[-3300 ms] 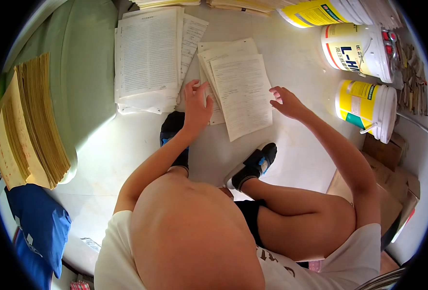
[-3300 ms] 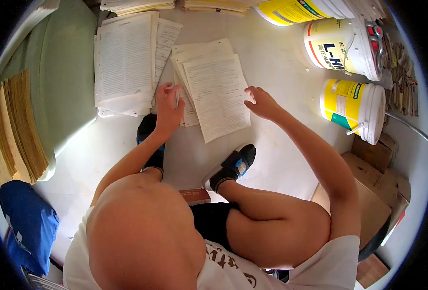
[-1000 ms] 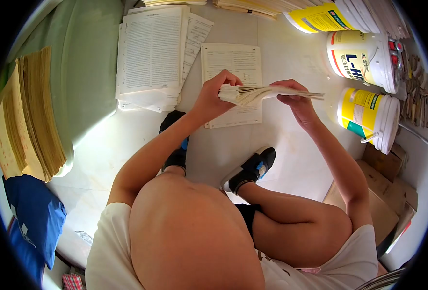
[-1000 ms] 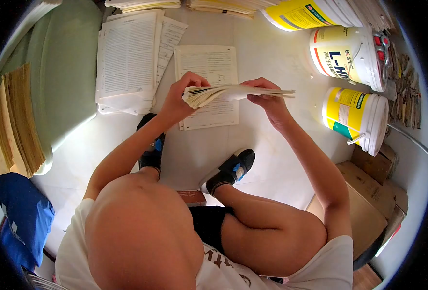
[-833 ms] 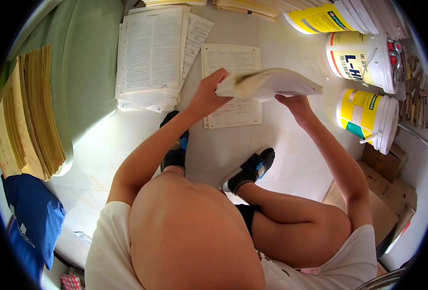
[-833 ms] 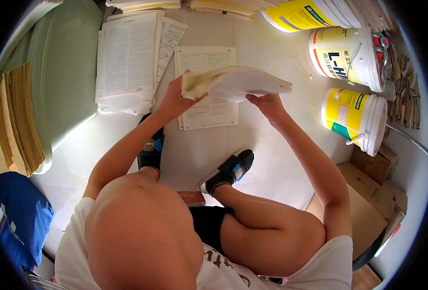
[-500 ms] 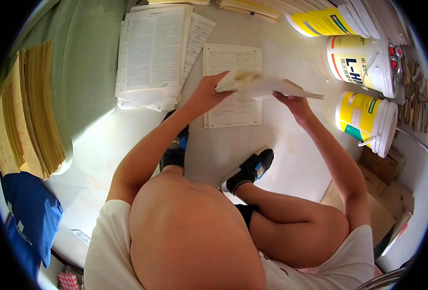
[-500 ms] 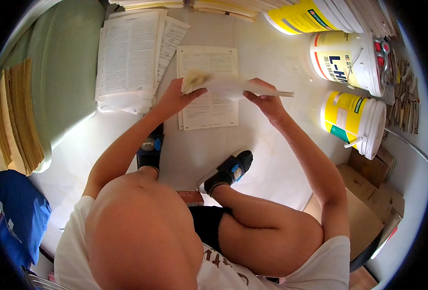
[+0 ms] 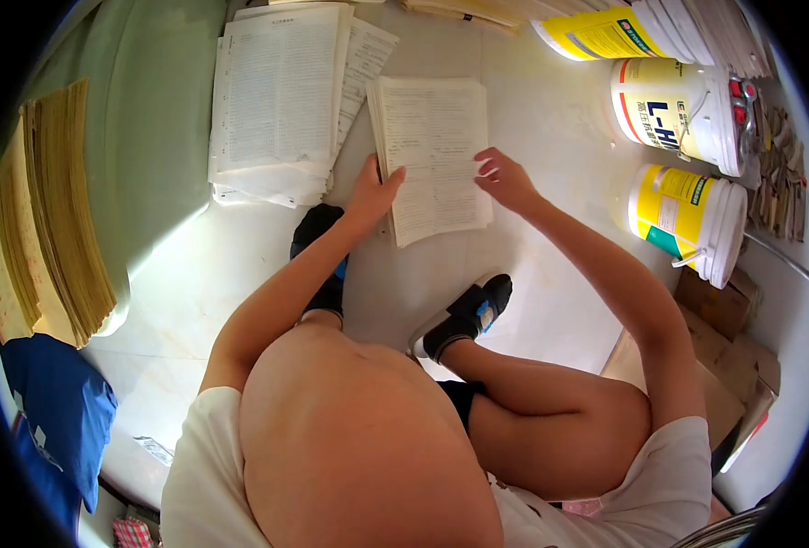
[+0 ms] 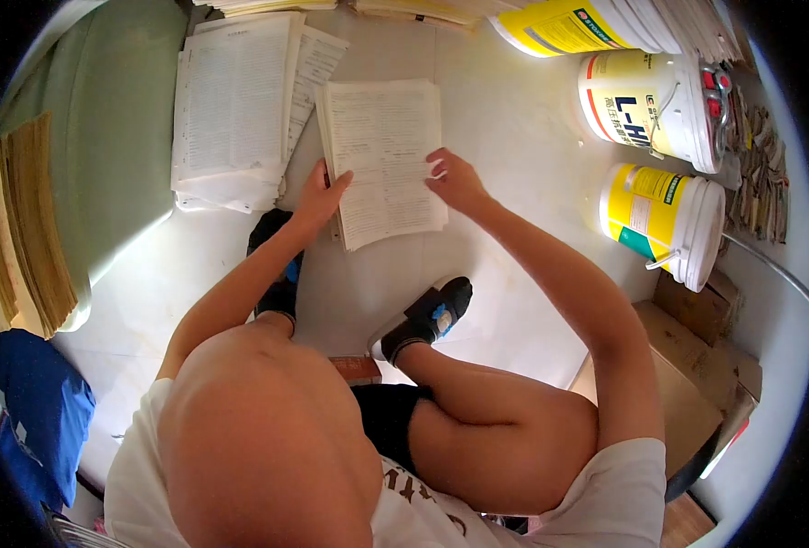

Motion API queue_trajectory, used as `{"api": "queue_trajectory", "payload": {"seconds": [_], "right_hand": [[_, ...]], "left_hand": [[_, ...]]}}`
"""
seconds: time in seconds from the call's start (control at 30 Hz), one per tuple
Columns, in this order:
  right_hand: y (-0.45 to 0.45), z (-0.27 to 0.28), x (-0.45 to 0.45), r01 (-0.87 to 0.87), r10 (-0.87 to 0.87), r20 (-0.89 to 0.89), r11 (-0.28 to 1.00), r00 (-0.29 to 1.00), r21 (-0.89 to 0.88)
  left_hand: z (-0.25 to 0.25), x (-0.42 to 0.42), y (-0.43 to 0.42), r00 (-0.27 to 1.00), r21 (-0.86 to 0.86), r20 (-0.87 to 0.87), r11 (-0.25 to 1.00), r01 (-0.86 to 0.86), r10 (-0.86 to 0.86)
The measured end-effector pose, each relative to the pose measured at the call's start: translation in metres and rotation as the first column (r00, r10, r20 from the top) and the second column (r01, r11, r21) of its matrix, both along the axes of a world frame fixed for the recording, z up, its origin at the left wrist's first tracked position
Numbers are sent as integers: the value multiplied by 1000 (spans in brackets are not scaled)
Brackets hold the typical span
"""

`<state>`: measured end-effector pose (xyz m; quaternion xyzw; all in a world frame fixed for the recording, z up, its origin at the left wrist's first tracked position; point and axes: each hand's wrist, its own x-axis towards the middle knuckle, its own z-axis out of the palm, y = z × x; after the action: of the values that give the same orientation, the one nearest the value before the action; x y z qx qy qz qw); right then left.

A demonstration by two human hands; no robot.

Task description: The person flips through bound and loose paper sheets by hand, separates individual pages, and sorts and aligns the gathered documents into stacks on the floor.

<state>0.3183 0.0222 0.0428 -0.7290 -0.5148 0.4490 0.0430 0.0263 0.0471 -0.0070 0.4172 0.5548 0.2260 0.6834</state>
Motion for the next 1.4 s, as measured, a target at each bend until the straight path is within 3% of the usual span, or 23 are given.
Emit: {"api": "queue_trajectory", "payload": {"seconds": [0.07,0.13,0.23,0.37,0.43,0.53,0.67,0.73,0.93,1.07,1.4], "right_hand": [[9,-6,-30,-60,62,-70,998,996,25],[15,-3,-63,-53,78,-148,985,986,164],[25,-5,-105,82,-58,-171,988,984,133],[24,-9,-133,88,-63,-236,991,970,97],[22,-10,-139,89,-63,-295,993,953,75],[24,-9,-132,62,-36,-334,996,942,67],[24,-10,-127,11,10,-343,998,939,60],[25,-10,-126,-88,135,-300,982,944,166],[26,-13,-122,-74,116,-322,988,940,138],[26,-17,-122,-23,59,-333,993,941,113],[28,-8,-122,-200,248,-220,955,943,221]], "left_hand": [[0,-7,0,1000,-29,-27,1000,-3,2],[-5,-14,-6,989,-32,115,995,-95,98],[-7,-21,-8,964,-84,223,988,-127,143],[-10,-23,-13,957,-56,241,987,-152,161],[-8,-24,-11,986,89,160,994,-66,51],[-2,-22,-10,971,24,219,995,-101,93],[-10,-22,-10,969,2,224,994,-107,104],[-8,-25,-7,974,-61,219,997,-43,56],[-3,-22,-7,937,-111,323,988,-105,136],[0,-26,-7,950,-123,306,992,-30,67],[3,-24,-9,958,-109,279,993,-35,64]]}}
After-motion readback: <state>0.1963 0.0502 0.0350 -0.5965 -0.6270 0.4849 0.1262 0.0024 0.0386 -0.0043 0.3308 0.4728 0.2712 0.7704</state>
